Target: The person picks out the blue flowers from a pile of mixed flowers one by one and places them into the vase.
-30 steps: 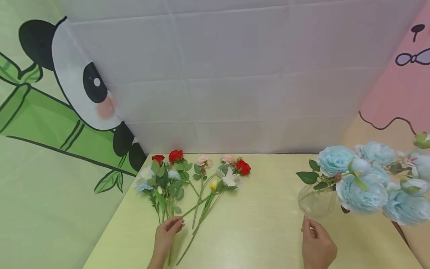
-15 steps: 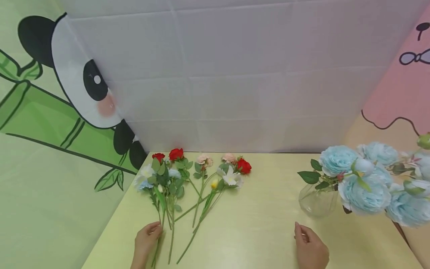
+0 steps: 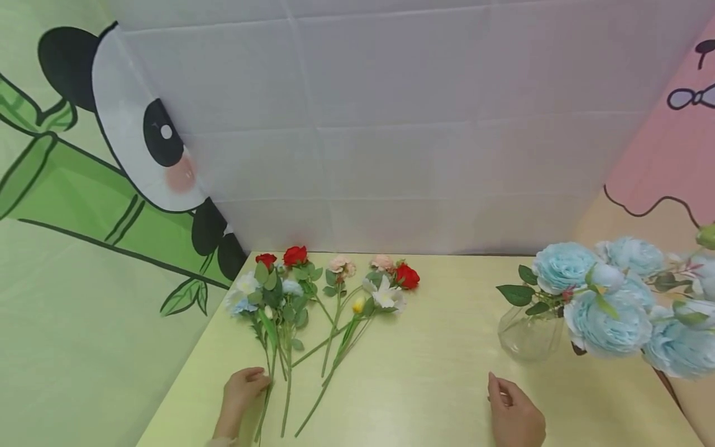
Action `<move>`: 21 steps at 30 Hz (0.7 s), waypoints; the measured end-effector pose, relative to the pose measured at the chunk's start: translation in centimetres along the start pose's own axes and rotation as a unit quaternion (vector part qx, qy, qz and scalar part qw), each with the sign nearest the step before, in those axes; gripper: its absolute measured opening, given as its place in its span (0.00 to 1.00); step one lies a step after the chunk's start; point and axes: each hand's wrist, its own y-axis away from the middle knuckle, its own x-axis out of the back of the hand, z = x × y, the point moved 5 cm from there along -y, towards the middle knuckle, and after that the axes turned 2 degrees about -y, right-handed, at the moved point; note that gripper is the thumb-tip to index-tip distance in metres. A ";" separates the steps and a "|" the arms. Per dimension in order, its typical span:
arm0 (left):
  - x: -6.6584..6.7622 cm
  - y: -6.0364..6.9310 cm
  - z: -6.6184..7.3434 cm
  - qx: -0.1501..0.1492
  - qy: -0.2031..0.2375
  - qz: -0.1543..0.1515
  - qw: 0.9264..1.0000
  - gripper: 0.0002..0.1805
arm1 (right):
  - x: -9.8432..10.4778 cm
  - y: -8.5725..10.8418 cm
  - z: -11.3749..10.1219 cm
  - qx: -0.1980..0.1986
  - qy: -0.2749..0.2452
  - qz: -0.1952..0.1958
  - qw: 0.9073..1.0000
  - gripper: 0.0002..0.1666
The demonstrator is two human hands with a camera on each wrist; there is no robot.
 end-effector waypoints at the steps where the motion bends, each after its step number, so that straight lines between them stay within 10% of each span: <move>1: -0.1 0.0 0.2 -0.007 -0.013 -0.002 1.000 0.21 | 0.0 0.0 0.1 -0.001 0.001 0.000 1.000 0.20; 21: -0.9 -0.6 0.5 -0.007 -0.076 -0.013 0.997 0.07 | 0.1 0.4 1.1 -0.023 0.007 -0.011 1.000 0.21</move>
